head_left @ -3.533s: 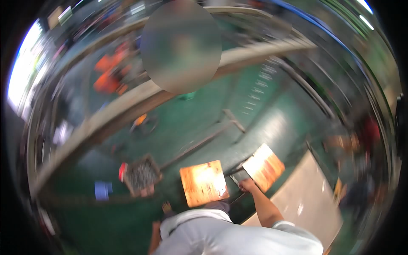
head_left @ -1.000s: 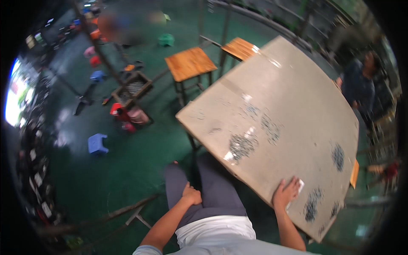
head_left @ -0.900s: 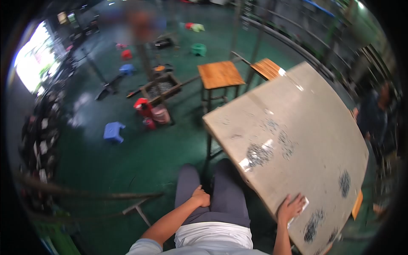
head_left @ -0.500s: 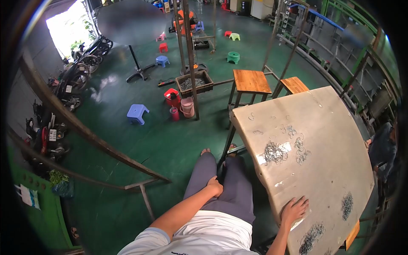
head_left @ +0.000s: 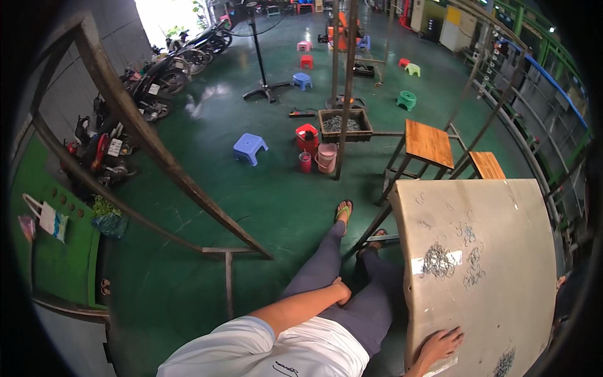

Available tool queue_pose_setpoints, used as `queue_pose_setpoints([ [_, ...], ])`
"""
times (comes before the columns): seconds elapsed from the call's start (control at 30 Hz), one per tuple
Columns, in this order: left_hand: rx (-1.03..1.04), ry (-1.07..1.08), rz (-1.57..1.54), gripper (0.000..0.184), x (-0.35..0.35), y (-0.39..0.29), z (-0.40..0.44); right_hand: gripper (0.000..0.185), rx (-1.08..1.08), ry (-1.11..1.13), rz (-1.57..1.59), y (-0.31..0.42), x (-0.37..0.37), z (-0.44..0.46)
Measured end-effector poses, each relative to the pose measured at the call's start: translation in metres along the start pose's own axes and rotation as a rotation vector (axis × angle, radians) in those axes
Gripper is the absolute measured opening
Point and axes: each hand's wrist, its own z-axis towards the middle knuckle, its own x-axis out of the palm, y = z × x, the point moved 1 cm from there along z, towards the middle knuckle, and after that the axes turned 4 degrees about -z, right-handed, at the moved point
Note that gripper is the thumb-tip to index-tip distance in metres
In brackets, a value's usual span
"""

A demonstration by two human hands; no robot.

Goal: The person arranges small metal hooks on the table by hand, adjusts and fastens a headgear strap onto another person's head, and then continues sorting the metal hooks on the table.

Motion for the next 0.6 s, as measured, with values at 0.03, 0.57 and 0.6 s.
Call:
queue_pose_setpoints([
  [0.03, -0.005, -0.053, -0.085, 0.041, 0.001, 0.001, 0.003, 0.053, 0.015, 0.006, 0.006, 0.001, 0.005, 0.005],
  [0.57, -0.031, -0.093, -0.365, 0.041, -0.012, 0.013, -0.005, 0.049, -0.196, -0.151, 0.168, 0.083, 0.001, 0.067],
  [0.6, -0.02, -0.085, -0.369, 0.041, -0.011, 0.014, -0.002, 0.048, -0.2, -0.145, 0.166, 0.083, -0.001, 0.066],
])
